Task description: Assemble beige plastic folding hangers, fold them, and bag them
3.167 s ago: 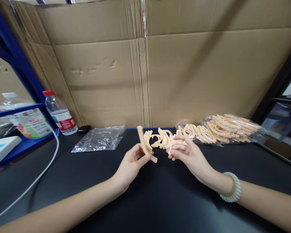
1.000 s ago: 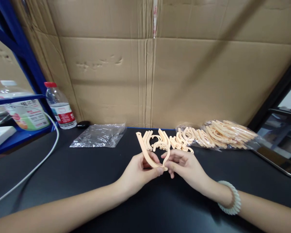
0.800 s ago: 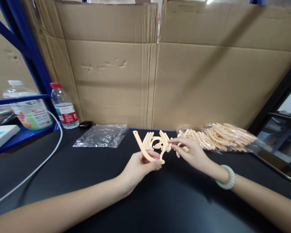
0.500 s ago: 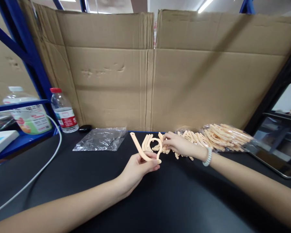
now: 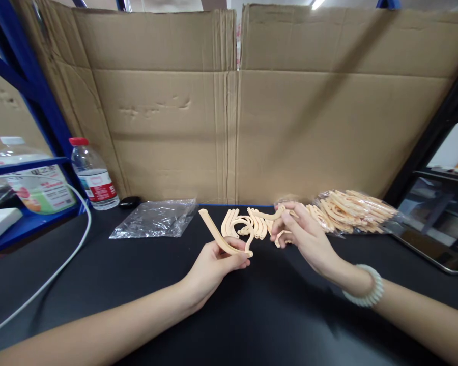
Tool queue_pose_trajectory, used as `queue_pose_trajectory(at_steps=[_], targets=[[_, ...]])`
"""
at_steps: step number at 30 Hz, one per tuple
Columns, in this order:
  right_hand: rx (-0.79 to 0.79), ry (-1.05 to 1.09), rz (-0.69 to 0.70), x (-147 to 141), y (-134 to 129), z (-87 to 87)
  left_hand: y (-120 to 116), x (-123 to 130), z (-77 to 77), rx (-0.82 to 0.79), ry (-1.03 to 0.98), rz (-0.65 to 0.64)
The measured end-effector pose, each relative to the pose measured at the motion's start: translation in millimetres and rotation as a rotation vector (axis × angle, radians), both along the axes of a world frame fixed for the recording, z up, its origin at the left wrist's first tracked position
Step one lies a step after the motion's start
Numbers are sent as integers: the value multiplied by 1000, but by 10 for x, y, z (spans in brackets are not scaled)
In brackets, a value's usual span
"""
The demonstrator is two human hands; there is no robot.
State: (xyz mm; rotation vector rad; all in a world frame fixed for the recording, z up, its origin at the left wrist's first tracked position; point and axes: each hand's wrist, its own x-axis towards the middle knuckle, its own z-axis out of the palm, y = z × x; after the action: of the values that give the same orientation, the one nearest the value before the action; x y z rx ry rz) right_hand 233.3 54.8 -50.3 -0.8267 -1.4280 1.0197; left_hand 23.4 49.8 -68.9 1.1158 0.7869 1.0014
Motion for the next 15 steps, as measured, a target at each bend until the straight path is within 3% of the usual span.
queue_pose_trajectory(at_steps=[5,10,15], targets=[[-189,261,122,-107,-261,-151,14,-8,-20,61,44,-26],[-294,276,110,-166,-249,-279,22,-17,-33,111,74,-96],[-355,244,176,-177,-252,-289,24,-20,-41,163,113,-125]])
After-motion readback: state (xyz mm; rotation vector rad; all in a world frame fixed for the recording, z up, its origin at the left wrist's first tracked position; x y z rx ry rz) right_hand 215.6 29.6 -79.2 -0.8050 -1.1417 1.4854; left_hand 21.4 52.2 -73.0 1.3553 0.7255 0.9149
